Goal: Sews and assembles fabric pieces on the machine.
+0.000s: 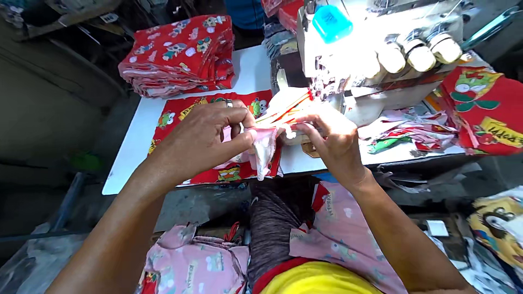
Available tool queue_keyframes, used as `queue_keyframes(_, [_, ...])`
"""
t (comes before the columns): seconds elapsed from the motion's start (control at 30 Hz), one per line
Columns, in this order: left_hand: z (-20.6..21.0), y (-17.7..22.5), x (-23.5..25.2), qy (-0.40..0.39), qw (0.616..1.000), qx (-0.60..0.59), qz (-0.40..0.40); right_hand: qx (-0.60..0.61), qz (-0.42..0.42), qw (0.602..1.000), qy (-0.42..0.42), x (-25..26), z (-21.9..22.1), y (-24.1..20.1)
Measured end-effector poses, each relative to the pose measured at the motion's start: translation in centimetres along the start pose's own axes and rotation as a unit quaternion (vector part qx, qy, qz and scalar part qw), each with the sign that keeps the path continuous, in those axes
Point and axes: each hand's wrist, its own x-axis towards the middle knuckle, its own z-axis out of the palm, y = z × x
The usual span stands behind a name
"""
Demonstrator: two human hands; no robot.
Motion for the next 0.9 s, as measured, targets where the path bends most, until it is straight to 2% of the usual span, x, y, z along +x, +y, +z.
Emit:
queue_keyframes(0.33, [0.7,0.3,0.2,0.027,0.998,-0.05,0.0,-0.011,0.019,0.999,0.033,-0.4,0.5,1.2])
queue_keyframes(0.5, [0.7,0.3,0.3,0.031,0.998,-0.046,-0.011,-0.039,-0.004,0.998,0.043,-0.3,0.8,1.6])
queue_keyframes(0.7, [0.6,-0.1,0.8,0.044,0.998,-0.027,-0.03,-0.029,-0.025,0.999,0.033,-0.7,0.5,2.2])
queue_keyframes(0.9, [0.6,0.0,1.1,0.044,0.998,-0.039,-0.019,-0.013,-0.001,1.0,0.026,1.1,0.5,2.3])
